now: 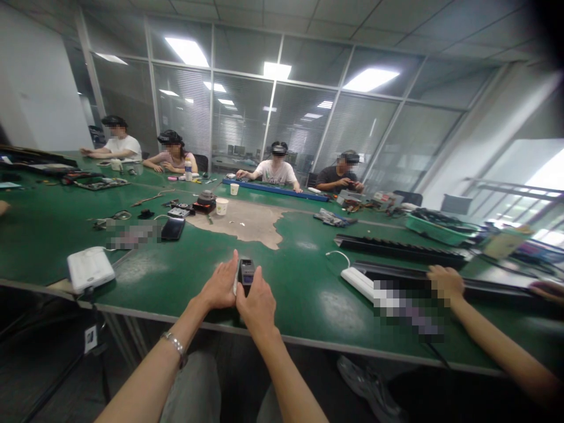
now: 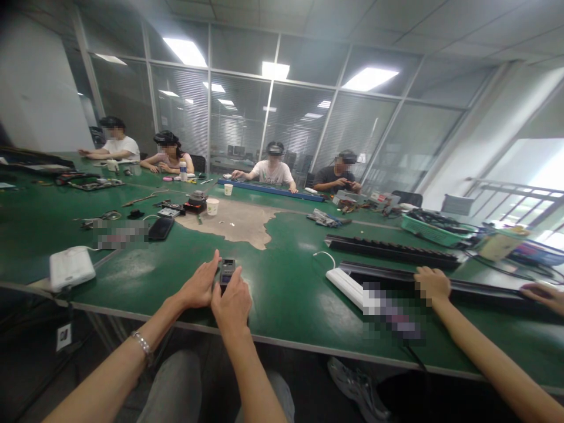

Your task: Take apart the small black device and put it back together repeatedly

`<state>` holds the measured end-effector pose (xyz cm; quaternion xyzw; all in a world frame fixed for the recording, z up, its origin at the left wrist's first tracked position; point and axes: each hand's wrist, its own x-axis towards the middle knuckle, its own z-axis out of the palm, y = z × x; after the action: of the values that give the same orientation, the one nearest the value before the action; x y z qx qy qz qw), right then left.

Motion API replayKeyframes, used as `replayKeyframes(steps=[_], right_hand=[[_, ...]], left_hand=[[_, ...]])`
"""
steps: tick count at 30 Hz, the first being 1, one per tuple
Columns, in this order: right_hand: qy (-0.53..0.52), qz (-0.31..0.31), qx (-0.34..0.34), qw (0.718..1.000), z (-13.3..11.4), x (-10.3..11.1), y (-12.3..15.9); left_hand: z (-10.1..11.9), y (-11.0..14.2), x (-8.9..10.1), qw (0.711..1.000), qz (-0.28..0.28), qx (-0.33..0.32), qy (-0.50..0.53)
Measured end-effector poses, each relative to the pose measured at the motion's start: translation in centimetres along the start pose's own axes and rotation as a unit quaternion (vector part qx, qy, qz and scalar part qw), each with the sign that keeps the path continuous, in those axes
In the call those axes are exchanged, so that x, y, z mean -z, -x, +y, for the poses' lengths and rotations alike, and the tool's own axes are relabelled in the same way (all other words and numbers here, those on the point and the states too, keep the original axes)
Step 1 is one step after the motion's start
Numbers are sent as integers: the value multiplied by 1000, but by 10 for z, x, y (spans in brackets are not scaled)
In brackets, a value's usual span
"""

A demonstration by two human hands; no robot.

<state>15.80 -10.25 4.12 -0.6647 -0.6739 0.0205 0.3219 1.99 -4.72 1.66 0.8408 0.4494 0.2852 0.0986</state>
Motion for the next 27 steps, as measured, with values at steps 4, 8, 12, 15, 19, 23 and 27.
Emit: replayKeyframes(steps=[4,8,12,15,19,23,27], right_hand=[[-16,13,2,1000,1,0,-3],[-29,33,12,999,0,-1,-5],[-28,4,-11,1000,-2,0,-3],[-43,6,-16,999,-6,7,-6],[-63,33,-22,997,-11,22,-17],[-75,83,-20,993,1,33,-27],[-53,104,-64,991,31,33,-25]], left_hand=[[-3,0,-1,1000,1,-8,0],[-5,-1,-2,1000,1,-9,8],[-3,-1,0,1000,5,-5,8],[-2,-1,1,1000,19,-7,15],[-3,0,2,999,21,-14,33],[-1,1,6,999,17,-5,44],[2,2,9,999,11,10,46]])
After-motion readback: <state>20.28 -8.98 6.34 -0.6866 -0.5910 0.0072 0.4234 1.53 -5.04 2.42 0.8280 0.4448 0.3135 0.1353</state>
